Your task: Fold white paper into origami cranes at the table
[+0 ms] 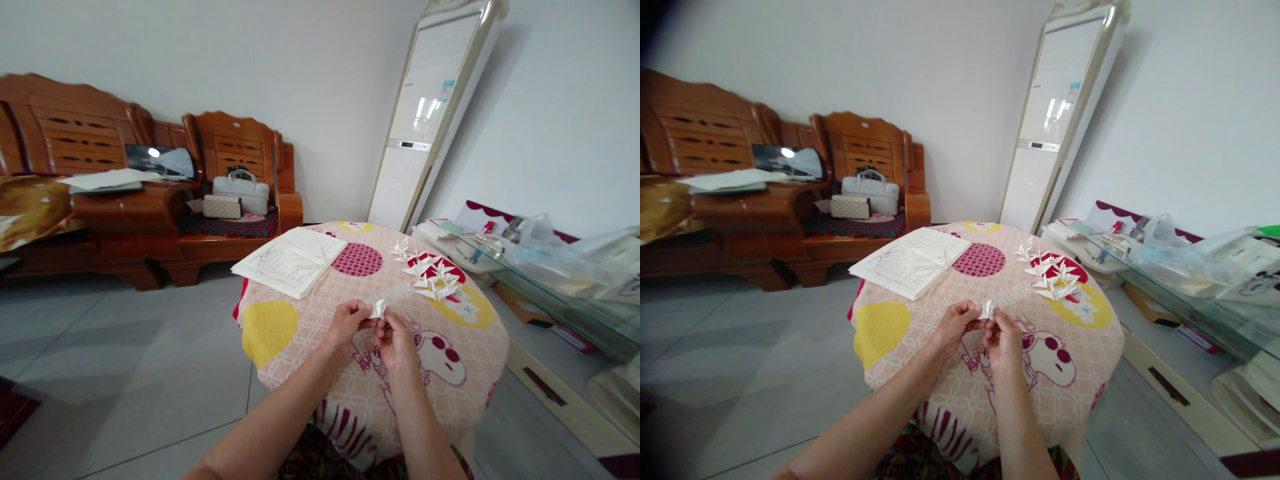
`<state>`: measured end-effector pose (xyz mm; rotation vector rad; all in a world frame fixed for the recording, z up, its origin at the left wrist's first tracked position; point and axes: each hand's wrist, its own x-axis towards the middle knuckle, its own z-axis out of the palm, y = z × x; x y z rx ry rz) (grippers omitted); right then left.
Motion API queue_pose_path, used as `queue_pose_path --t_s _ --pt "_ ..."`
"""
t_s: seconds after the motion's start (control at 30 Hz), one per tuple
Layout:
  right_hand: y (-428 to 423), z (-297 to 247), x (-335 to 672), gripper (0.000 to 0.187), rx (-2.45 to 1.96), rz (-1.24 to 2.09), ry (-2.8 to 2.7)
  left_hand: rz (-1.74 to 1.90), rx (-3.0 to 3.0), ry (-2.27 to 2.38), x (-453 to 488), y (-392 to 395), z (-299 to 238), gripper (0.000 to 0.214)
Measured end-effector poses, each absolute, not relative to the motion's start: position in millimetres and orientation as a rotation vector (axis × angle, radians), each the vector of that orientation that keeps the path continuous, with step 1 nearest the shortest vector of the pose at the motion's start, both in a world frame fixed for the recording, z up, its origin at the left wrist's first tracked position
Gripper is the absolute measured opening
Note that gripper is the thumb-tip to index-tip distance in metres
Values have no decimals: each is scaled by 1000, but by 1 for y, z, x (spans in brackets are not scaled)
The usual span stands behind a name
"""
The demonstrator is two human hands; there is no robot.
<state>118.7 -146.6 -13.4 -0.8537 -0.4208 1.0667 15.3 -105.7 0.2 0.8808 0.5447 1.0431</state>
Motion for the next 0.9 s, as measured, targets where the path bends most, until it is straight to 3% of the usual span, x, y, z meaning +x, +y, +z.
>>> queue_pose_path --t_s 0.9 --pt "-148 -10 117 28 -823 1090 -406 934 684 434 16 -109 3 27"
